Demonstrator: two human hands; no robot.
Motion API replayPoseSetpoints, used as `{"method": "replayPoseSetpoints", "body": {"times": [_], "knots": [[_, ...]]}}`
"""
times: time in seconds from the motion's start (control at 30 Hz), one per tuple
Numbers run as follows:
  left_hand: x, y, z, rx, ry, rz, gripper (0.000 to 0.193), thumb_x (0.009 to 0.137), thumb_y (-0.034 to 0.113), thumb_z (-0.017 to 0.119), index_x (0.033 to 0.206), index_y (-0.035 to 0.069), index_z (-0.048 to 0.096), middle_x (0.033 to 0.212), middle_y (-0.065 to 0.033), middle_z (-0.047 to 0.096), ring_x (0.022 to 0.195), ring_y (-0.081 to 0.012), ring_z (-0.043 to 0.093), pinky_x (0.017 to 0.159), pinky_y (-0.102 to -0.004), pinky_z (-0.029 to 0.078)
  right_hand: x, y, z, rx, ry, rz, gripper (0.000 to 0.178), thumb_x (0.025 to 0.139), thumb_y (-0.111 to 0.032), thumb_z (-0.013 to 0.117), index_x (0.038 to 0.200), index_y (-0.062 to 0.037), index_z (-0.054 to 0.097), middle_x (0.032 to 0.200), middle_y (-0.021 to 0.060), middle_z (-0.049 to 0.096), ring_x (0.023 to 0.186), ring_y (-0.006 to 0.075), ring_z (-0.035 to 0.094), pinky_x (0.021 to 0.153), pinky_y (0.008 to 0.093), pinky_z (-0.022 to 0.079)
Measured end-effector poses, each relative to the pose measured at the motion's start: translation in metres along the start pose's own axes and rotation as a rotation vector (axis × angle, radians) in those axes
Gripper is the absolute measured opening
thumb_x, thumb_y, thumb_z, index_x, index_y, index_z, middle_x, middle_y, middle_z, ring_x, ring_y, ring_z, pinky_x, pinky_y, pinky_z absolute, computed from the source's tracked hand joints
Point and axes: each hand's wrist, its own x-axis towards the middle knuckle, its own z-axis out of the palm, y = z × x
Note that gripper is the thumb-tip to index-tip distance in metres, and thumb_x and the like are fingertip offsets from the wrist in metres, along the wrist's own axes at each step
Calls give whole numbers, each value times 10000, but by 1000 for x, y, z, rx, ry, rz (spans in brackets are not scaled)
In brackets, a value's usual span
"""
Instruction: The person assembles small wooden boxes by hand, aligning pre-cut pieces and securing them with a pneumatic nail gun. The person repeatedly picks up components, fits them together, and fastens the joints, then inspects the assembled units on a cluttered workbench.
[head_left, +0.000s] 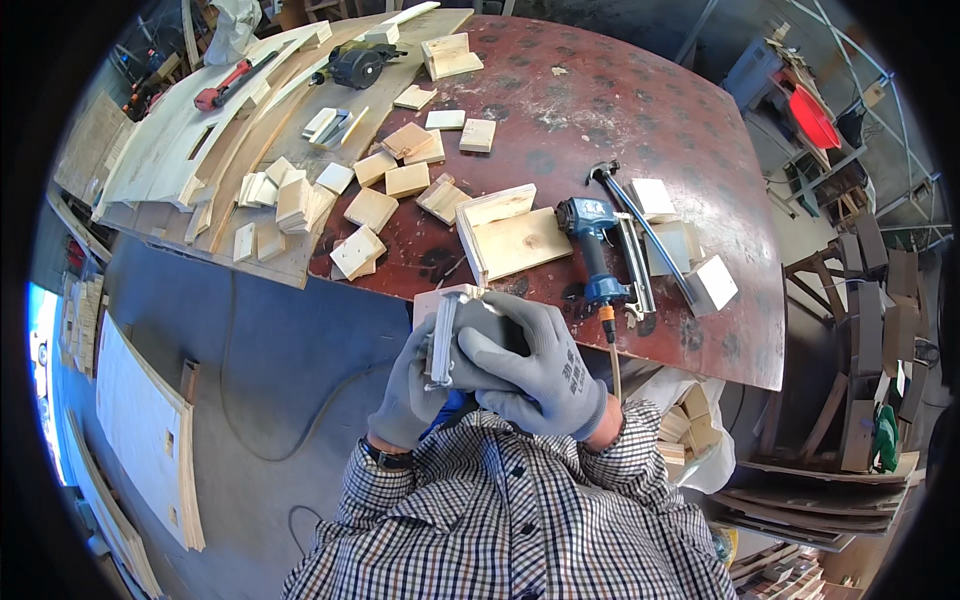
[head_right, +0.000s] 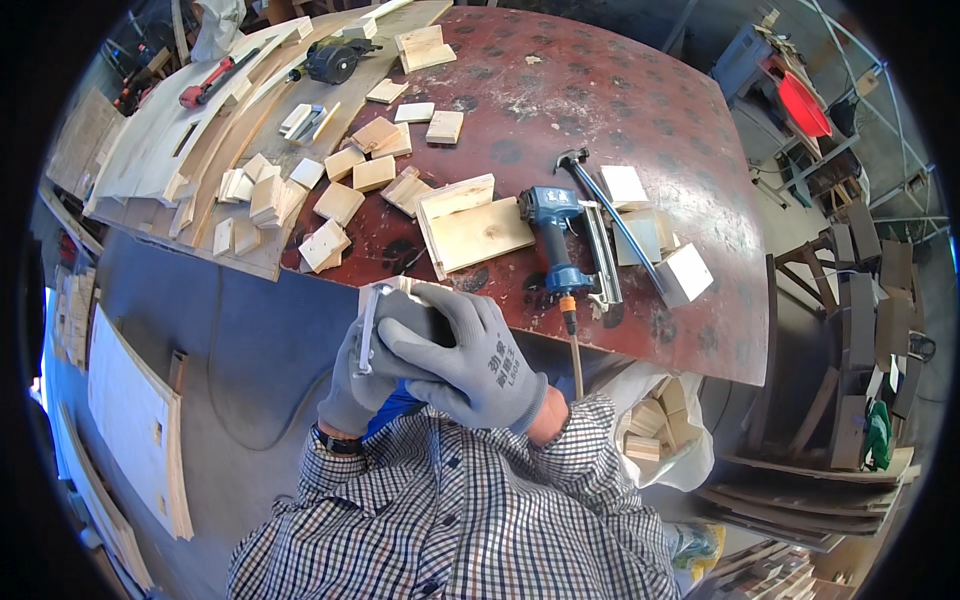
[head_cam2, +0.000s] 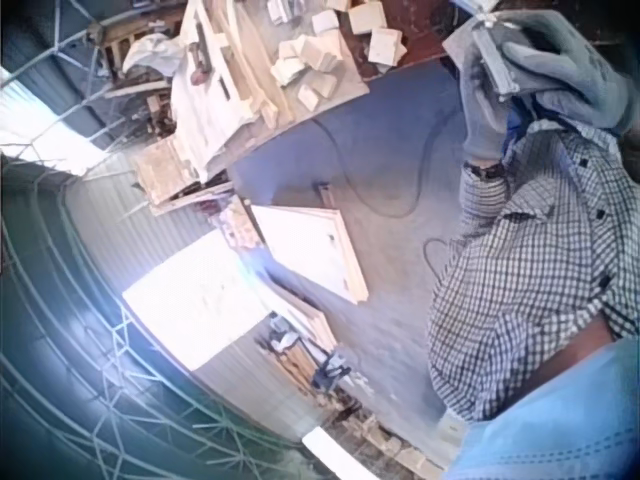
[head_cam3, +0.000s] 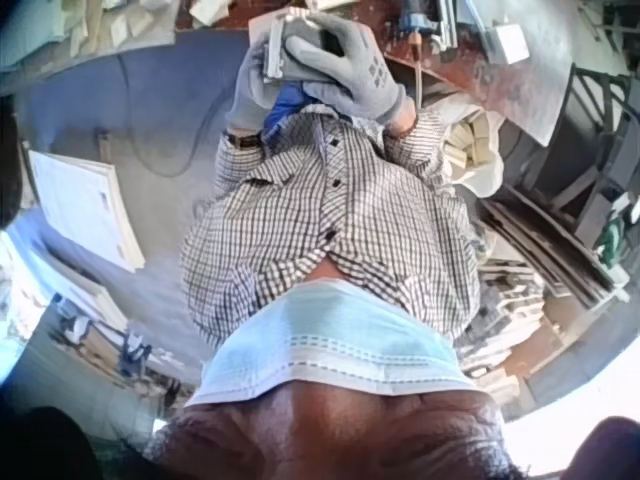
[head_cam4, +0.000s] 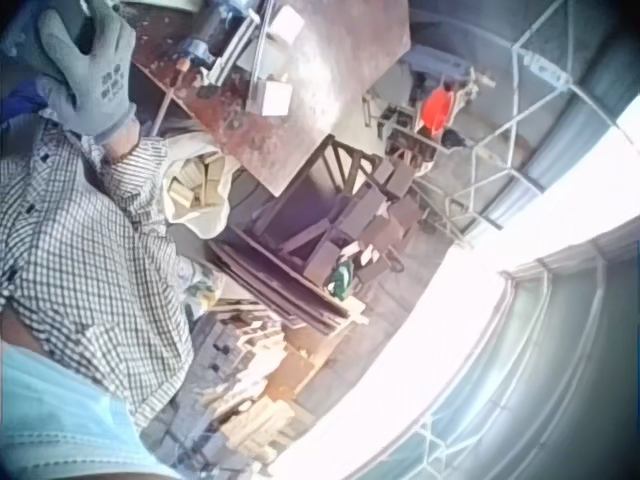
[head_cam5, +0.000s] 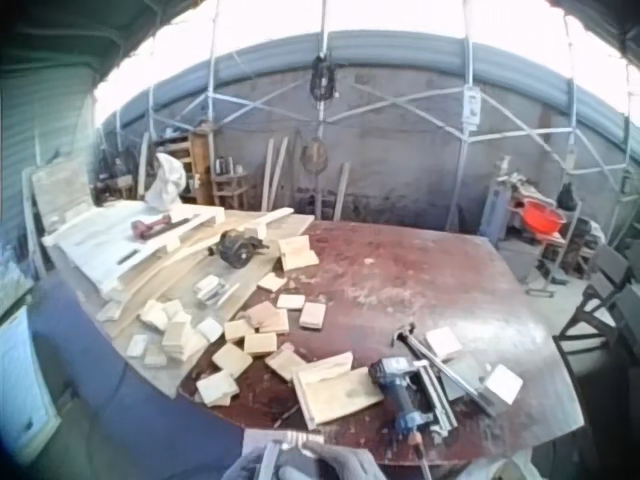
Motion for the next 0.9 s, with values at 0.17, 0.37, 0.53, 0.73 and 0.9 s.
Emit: {"method": "replayPoseSetpoints", "body": {"times": [0.17,0.37,0.53,0.73,0.9], "knots": [[-8,23,13,-480,92,-296,593,1101,392,614,1557,49,450,1495,-107,584,1333,-217,612,1110,-393,511,13,58,8,132,259,456,700,1015,-349,664,1615,-55,452,1496,252,514,1266,374,566,1109,452,437],[-16,51,25,7,82,38,794,949,329,810,1566,35,405,1462,-110,588,1332,-211,595,1133,-381,481,-8,41,10,1130,466,785,781,1084,-347,621,1680,20,275,1563,134,501,1420,203,494,1170,325,405],[-7,49,27,187,83,87,920,824,141,901,1552,27,350,1445,-141,568,1315,-229,609,1120,-379,514,-5,0,30,1171,430,646,811,1082,-323,635,1697,10,226,1686,171,376,1549,248,369,1270,369,282],[-3,45,28,266,-20,173,1263,800,96,907,1720,74,42,1583,-169,470,1444,-271,524,1175,-411,483,-14,9,35,963,367,626,782,1097,-283,605,1703,8,205,1712,182,329,1576,262,330,1289,391,257],[-3,44,28,350,-93,199,1298,812,111,904,1731,130,-11,1620,-165,449,1476,-281,496,1205,-433,453,-17,7,39,928,367,607,721,1115,-225,552,1702,11,205,1717,179,324,1575,256,334,1287,378,261]]}}
